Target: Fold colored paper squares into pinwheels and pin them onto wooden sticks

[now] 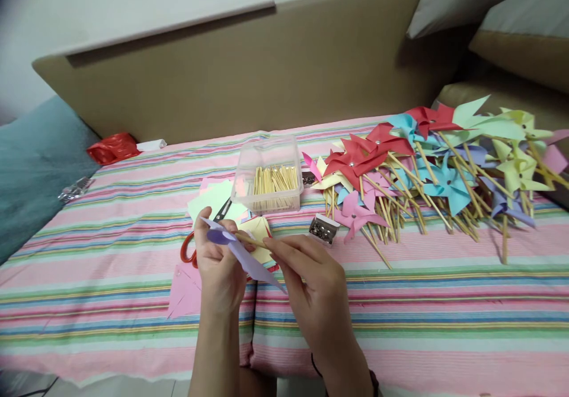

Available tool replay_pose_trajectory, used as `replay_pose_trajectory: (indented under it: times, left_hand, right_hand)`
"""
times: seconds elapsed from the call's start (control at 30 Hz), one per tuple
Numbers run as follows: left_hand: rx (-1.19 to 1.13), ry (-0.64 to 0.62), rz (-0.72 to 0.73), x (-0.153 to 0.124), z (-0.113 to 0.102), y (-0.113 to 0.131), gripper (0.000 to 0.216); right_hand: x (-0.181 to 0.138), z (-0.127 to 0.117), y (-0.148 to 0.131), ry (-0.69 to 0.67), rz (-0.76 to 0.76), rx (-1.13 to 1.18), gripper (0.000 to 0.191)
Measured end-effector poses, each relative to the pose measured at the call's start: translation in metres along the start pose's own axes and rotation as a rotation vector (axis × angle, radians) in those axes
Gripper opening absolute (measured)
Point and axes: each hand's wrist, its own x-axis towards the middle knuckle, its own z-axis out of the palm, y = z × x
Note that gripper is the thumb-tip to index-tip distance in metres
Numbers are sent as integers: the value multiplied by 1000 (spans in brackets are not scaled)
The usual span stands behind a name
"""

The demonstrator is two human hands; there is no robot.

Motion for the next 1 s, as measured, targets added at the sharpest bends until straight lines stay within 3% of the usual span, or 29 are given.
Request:
replay_pose_trajectory:
  times: [0.37, 1.0]
  left_hand:
    - [-79, -43, 13, 1, 1, 0, 66]
    - [-224, -69, -9, -2, -3, 0, 41]
  right_hand:
    - [1, -3, -2, -11, -66, -6, 48]
    - [5, -2, -6, -66, -129, 117, 40]
